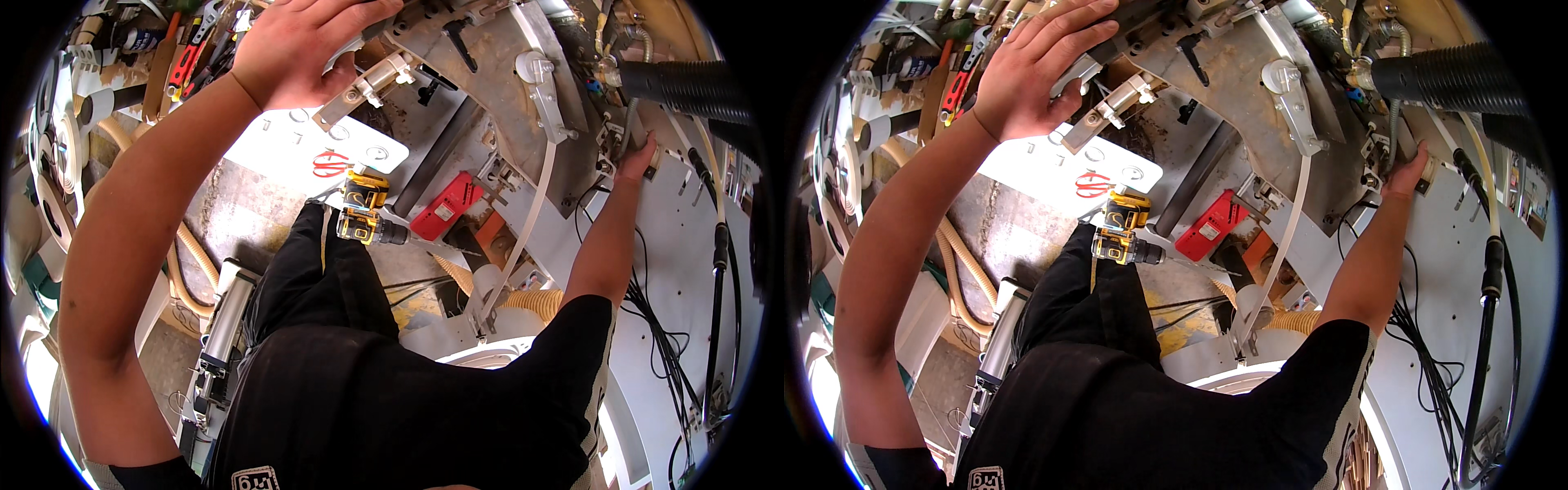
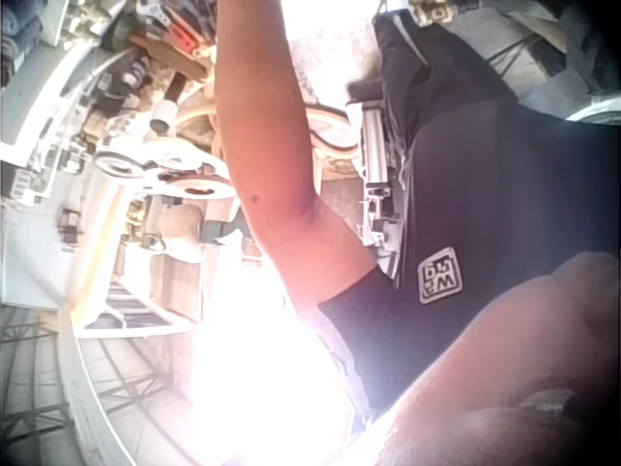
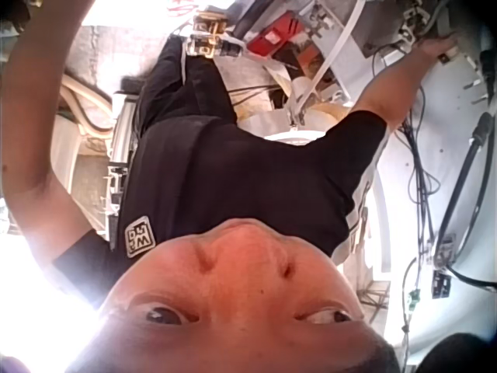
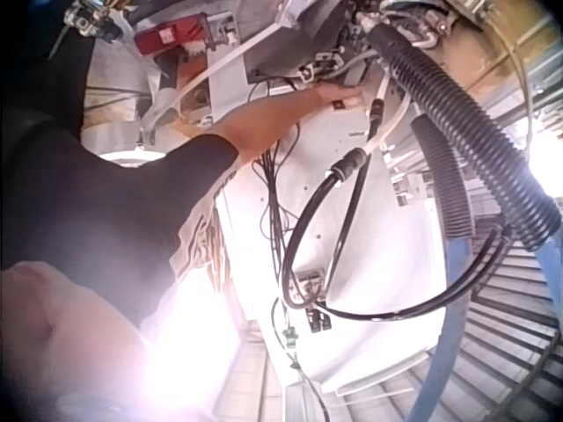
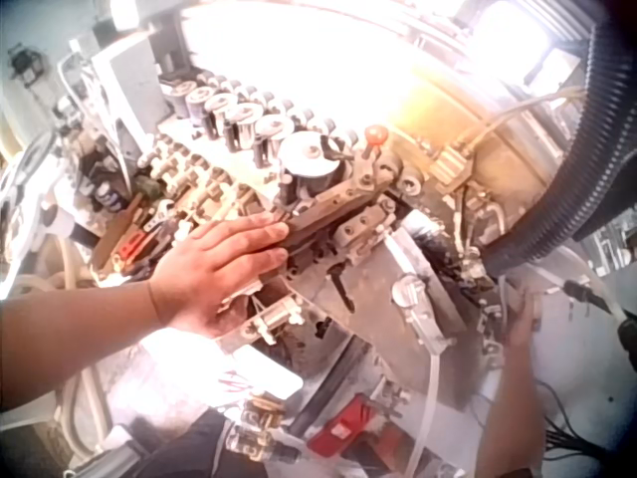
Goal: The person wipes a machine component with a cloth, uses an adjustable wrench to manipulate parts, and handles a power drill while working on an edge banding machine.
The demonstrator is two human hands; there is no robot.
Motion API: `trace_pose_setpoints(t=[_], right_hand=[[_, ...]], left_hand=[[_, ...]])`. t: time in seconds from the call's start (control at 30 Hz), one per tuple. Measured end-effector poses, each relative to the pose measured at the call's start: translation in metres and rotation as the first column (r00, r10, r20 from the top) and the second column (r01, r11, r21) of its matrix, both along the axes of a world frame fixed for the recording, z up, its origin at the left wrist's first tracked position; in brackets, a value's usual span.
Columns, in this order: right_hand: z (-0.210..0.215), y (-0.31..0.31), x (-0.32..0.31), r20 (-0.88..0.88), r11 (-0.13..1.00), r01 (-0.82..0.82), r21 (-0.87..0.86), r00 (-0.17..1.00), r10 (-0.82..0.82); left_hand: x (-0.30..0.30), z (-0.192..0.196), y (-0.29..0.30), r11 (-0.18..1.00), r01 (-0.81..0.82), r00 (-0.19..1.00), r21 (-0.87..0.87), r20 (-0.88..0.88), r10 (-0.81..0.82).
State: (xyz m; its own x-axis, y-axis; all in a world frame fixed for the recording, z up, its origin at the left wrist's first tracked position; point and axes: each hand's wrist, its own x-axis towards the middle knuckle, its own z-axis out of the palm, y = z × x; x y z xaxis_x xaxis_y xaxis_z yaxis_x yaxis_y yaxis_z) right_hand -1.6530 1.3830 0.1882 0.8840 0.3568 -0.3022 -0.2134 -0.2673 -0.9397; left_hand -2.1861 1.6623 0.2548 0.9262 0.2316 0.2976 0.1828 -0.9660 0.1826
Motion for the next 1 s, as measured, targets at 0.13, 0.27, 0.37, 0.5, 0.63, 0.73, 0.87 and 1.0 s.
trace_pose_setpoints(t=[0.13, 0.27, 0.37, 0.5, 0.63, 0.73, 0.87, 1.0], right_hand=[[-0.003, 0.000, 0.003, 0.040, 0.999, -0.048, 0.008, 0.998, 0.047], [0.000, -0.001, -0.001, 0.000, 0.998, -0.058, -0.027, 0.998, 0.058], [0.004, 0.003, -0.006, -0.019, 0.998, -0.045, -0.051, 0.999, 0.044], [-0.002, -0.001, 0.002, -0.003, 0.998, -0.049, -0.046, 0.999, 0.049], [-0.010, -0.009, 0.018, 0.020, 0.997, -0.063, -0.053, 0.998, 0.065], [-0.007, -0.004, 0.008, 0.025, 0.996, -0.075, -0.048, 0.997, 0.076], [-0.007, -0.004, 0.007, 0.039, 0.998, -0.054, -0.032, 0.998, 0.056], [-0.004, -0.002, 0.005, -0.009, 1.000, -0.003, -0.023, 1.000, 0.003]], left_hand=[[0.000, 0.000, 0.000, 1.000, -0.004, 1.000, 0.006, -0.016, 0.004], [-0.001, 0.002, -0.001, 1.000, -0.007, 1.000, 0.013, -0.028, 0.007], [-0.001, 0.001, -0.001, 1.000, -0.010, 0.999, 0.001, -0.033, 0.010], [0.000, 0.001, -0.001, 1.000, -0.011, 0.999, 0.006, -0.035, 0.011], [0.000, -0.001, -0.001, 1.000, 0.000, 1.000, 0.004, -0.013, 0.000], [0.000, -0.004, 0.000, 1.000, 0.008, 1.000, -0.008, 0.008, -0.008], [0.000, 0.003, -0.002, 1.000, -0.005, 0.999, -0.016, -0.035, 0.004], [0.001, 0.002, -0.002, 1.000, -0.005, 1.000, -0.015, -0.030, 0.005]])
